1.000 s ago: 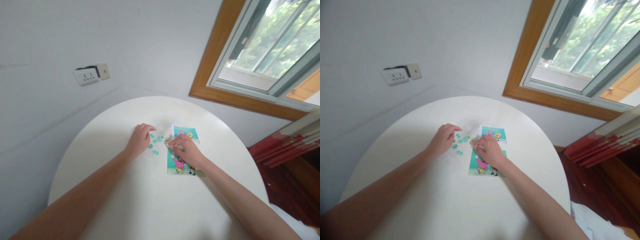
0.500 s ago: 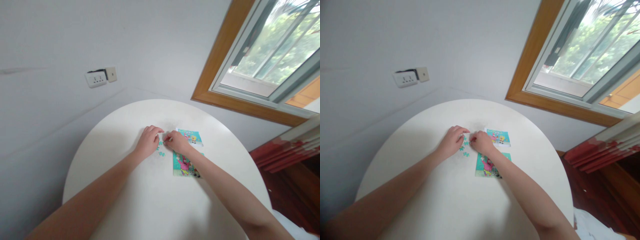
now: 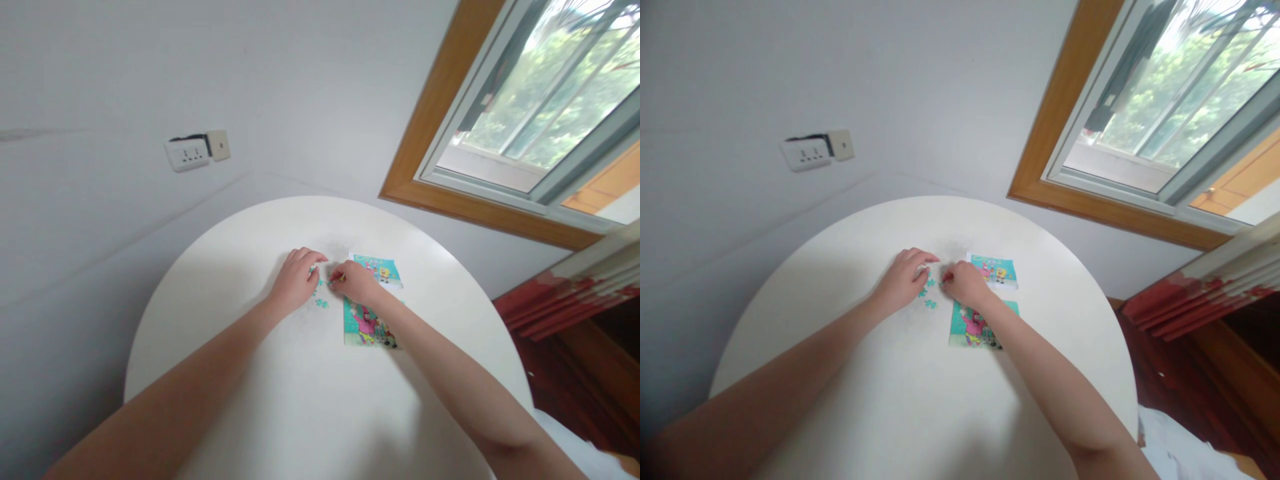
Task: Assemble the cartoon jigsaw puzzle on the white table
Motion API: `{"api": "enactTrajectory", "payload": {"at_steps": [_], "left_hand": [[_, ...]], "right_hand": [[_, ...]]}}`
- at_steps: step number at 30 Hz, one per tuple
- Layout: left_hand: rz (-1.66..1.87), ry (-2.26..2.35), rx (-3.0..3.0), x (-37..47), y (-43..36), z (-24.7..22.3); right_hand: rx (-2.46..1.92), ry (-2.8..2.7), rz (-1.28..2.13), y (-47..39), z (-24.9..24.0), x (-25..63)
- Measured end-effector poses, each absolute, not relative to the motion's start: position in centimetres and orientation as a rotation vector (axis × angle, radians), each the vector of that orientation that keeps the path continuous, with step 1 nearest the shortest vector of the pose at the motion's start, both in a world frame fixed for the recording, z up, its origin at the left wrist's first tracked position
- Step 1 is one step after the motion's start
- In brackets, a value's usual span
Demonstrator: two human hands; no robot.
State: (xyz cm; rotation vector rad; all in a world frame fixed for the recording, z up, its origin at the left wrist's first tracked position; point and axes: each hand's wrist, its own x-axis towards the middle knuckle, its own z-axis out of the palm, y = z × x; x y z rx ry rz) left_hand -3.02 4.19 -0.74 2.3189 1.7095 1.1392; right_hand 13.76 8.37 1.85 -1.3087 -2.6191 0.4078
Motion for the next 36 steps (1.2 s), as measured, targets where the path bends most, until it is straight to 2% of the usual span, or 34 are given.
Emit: {"api": "enactTrajectory", "payload": {"at_steps": [8,14,19,21,28,36], "left_hand": [[1.142,1.694,2.340,-3.1,4.4,-0.8],[1.112,1.641,2.394,-3.0,4.5,-1.0],[1.069,1.542,2.468,-1.9,3.8,-0.5],[1.036,1.470,2.511,-1.3,3.3,-0.2],[0.884,1.246,2.578,0.6,1.8,-0.3],[0.847,1.259,2.586,0.6,2.1,-1.1]], "right_hand": [[-1.197,-2.534,0.707,9.6,3.1,15.1],[-1.102,-2.151,1.083,9.7,4.7,22.9],[-1.252,-2.068,1.039,6.4,3.7,28.7],[-1.308,-2.017,1.119,5.4,3.2,29.7],[-1.359,-1.894,1.313,5.3,1.9,29.9],[-1.257,-1.763,1.392,5.4,0.3,29.6]]}}
